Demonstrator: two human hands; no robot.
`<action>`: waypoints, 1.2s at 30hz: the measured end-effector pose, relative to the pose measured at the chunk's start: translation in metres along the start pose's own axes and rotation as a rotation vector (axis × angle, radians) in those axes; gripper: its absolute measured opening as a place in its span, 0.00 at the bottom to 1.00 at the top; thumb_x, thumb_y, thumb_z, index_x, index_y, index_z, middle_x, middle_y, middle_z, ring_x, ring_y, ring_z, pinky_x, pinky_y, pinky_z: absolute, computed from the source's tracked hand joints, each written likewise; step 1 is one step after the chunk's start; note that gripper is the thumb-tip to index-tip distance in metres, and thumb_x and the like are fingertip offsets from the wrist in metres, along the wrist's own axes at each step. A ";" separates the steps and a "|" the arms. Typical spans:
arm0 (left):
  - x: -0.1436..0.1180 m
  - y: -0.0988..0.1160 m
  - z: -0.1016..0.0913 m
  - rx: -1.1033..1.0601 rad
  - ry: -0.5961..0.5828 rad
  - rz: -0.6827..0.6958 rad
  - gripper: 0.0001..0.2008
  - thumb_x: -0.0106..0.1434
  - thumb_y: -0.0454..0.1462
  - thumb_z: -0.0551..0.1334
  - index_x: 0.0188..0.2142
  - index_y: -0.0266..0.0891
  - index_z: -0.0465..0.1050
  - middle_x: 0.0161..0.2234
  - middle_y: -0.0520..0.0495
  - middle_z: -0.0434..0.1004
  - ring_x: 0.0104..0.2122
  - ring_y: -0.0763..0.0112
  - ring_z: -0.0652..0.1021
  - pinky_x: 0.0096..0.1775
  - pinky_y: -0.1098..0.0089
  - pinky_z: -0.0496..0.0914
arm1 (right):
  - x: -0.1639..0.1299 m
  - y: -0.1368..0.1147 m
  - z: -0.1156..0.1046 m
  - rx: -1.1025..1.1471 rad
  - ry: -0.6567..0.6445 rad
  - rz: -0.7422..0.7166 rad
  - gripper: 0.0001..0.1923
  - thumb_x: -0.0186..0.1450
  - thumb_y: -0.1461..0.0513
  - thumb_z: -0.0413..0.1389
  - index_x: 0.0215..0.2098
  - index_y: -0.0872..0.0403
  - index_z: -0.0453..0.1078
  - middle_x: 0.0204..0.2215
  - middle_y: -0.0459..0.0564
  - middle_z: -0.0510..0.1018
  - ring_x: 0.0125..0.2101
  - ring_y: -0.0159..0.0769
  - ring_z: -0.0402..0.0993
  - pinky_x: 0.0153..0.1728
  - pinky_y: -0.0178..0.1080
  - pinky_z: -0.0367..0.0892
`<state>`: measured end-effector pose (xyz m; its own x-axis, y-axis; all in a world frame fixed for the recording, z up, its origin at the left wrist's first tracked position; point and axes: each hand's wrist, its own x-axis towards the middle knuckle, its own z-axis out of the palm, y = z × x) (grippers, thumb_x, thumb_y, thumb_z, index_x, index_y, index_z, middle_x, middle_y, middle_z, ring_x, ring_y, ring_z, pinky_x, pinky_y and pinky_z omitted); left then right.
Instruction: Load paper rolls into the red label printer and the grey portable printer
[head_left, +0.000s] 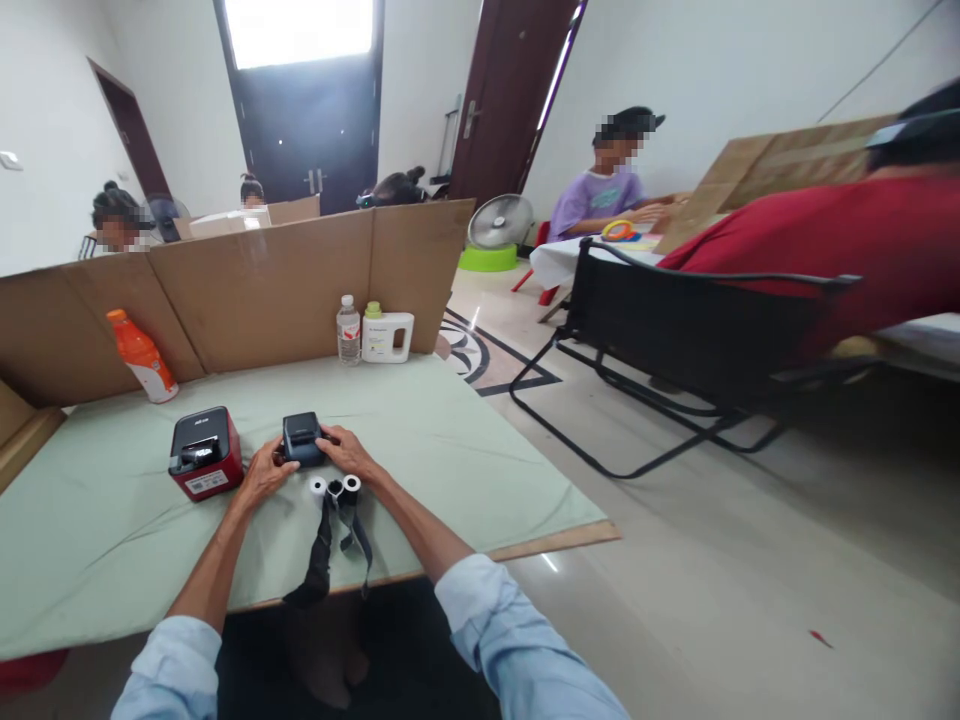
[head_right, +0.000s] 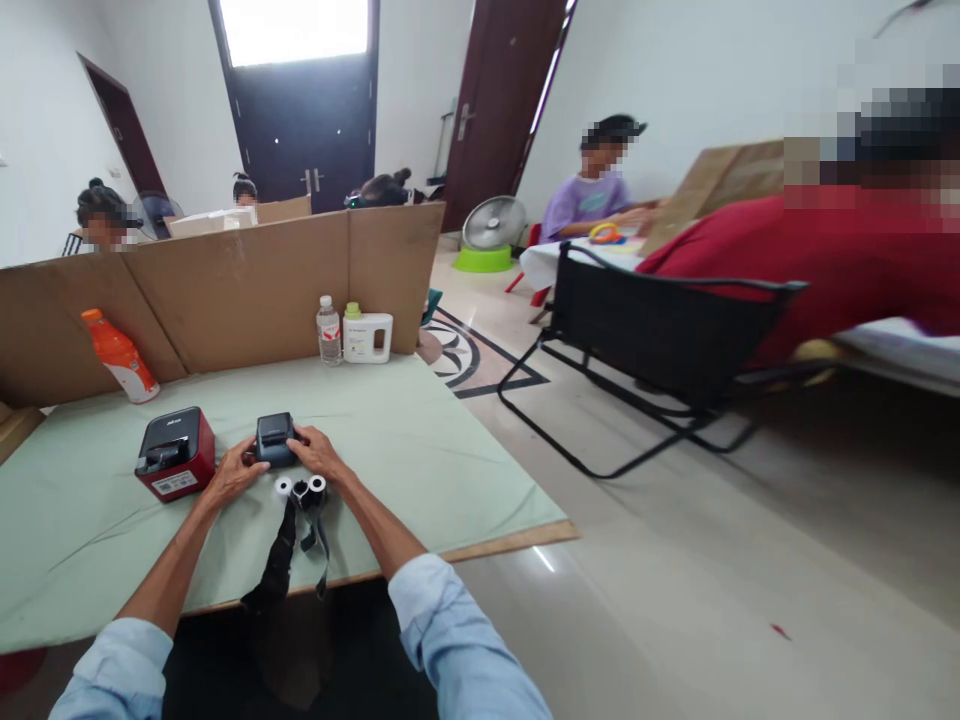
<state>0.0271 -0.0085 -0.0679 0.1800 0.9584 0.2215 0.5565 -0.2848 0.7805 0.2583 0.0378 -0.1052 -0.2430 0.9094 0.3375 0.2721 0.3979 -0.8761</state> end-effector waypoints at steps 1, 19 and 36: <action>-0.003 -0.002 0.002 0.012 0.034 0.001 0.34 0.56 0.43 0.69 0.61 0.36 0.72 0.45 0.41 0.80 0.36 0.63 0.78 0.41 0.63 0.74 | 0.000 0.002 0.001 -0.003 0.010 0.000 0.19 0.68 0.55 0.57 0.53 0.54 0.78 0.41 0.51 0.79 0.39 0.38 0.75 0.44 0.39 0.70; -0.013 -0.012 0.011 0.150 0.166 0.057 0.34 0.57 0.46 0.71 0.61 0.35 0.71 0.48 0.39 0.79 0.40 0.60 0.79 0.45 0.59 0.76 | -0.001 0.002 0.006 -0.003 0.063 -0.011 0.17 0.68 0.57 0.58 0.51 0.54 0.79 0.43 0.51 0.80 0.39 0.36 0.75 0.47 0.39 0.70; -0.013 -0.011 0.013 0.171 0.186 0.033 0.31 0.58 0.45 0.71 0.59 0.37 0.73 0.46 0.40 0.80 0.41 0.57 0.80 0.46 0.58 0.75 | -0.002 0.002 0.006 0.009 0.072 -0.025 0.17 0.66 0.58 0.58 0.50 0.53 0.80 0.43 0.51 0.81 0.39 0.36 0.76 0.47 0.39 0.71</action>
<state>0.0292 -0.0182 -0.0864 0.0564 0.9307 0.3615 0.6847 -0.2995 0.6645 0.2539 0.0361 -0.1092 -0.1820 0.9059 0.3824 0.2582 0.4193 -0.8703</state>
